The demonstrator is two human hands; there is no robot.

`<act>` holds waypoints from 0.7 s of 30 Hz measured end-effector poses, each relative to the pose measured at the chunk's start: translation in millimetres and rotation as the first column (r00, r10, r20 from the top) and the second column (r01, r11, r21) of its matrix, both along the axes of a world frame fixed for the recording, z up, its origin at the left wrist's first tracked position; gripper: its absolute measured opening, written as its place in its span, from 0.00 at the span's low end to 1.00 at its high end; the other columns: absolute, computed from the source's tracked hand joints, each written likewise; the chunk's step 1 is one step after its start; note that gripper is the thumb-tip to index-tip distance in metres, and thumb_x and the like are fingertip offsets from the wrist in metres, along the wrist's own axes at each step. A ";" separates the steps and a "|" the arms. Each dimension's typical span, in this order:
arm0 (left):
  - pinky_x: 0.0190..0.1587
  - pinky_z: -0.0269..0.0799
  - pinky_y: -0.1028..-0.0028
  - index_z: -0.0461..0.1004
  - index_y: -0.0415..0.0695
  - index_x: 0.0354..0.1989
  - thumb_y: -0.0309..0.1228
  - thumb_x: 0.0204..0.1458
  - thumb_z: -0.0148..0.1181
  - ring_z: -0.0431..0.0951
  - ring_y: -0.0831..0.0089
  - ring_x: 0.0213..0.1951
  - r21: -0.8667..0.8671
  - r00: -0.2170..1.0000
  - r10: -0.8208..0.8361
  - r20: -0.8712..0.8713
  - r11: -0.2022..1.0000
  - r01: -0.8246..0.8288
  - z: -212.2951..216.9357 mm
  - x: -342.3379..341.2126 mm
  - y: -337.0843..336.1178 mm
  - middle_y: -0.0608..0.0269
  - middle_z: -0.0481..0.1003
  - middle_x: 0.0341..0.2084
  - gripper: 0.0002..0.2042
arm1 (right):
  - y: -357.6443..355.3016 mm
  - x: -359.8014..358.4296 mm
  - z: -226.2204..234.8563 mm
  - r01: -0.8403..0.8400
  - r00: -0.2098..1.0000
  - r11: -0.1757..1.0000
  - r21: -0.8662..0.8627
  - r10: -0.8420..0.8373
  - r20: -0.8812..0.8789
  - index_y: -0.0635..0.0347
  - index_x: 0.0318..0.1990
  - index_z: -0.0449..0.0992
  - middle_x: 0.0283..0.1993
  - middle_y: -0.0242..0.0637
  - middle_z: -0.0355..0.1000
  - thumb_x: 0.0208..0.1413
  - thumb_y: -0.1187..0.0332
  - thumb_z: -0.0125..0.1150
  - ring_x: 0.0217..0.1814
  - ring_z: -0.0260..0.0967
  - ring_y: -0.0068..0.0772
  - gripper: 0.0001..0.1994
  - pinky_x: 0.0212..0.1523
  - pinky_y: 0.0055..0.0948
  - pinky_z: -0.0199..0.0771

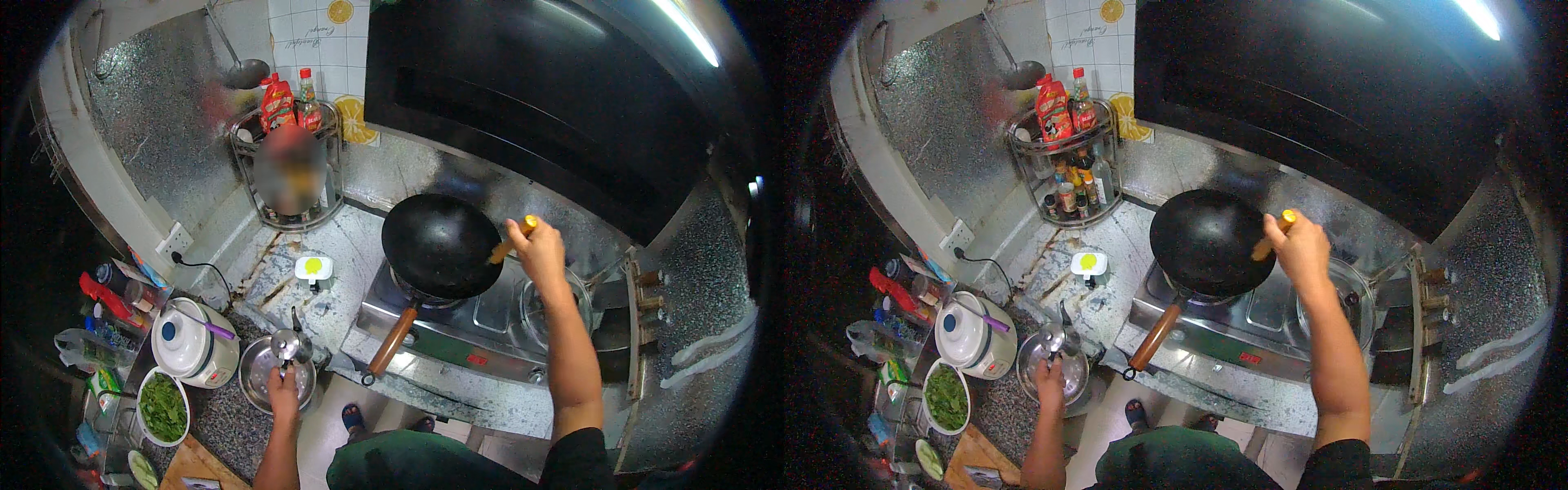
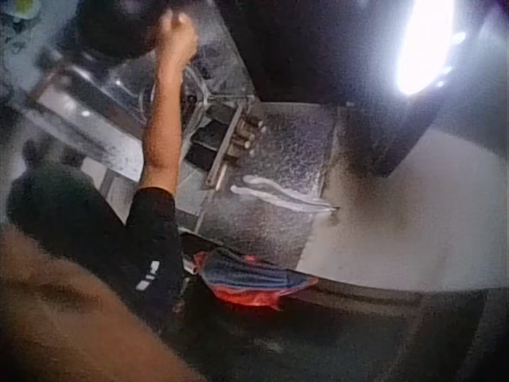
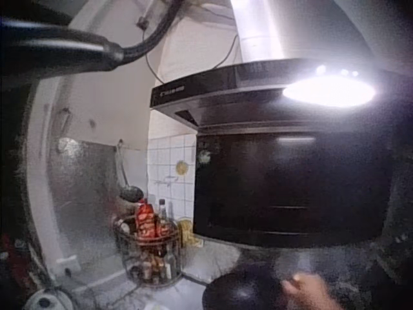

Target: The person slices ginger with a cleaver on a wooden cutting board and then pours oil into a wok on a gas stove.

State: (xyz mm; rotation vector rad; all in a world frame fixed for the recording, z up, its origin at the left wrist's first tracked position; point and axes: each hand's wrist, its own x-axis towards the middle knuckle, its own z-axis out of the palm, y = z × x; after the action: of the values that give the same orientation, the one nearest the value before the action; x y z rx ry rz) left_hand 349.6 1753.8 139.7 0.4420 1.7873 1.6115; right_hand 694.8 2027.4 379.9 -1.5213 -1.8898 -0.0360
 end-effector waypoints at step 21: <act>0.22 0.52 0.78 0.66 0.41 0.27 0.31 0.53 0.55 0.57 0.84 0.22 -0.032 0.994 -0.066 -0.083 0.998 0.063 2.6 -16.9 4.5 0.74 0.59 0.18 0.08 | -18.0 -30.9 -21.4 -0.119 0.992 0.986 -0.119 0.124 0.032 0.58 0.33 0.76 0.28 0.46 0.73 0.50 0.61 0.58 0.31 0.71 0.50 0.10 0.33 0.41 0.70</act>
State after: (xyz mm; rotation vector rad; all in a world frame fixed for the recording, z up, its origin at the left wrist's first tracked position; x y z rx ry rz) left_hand 332.7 1758.3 142.3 0.5554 1.8368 1.5414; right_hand 663.9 2009.4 358.5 -1.4880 -2.0446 0.1027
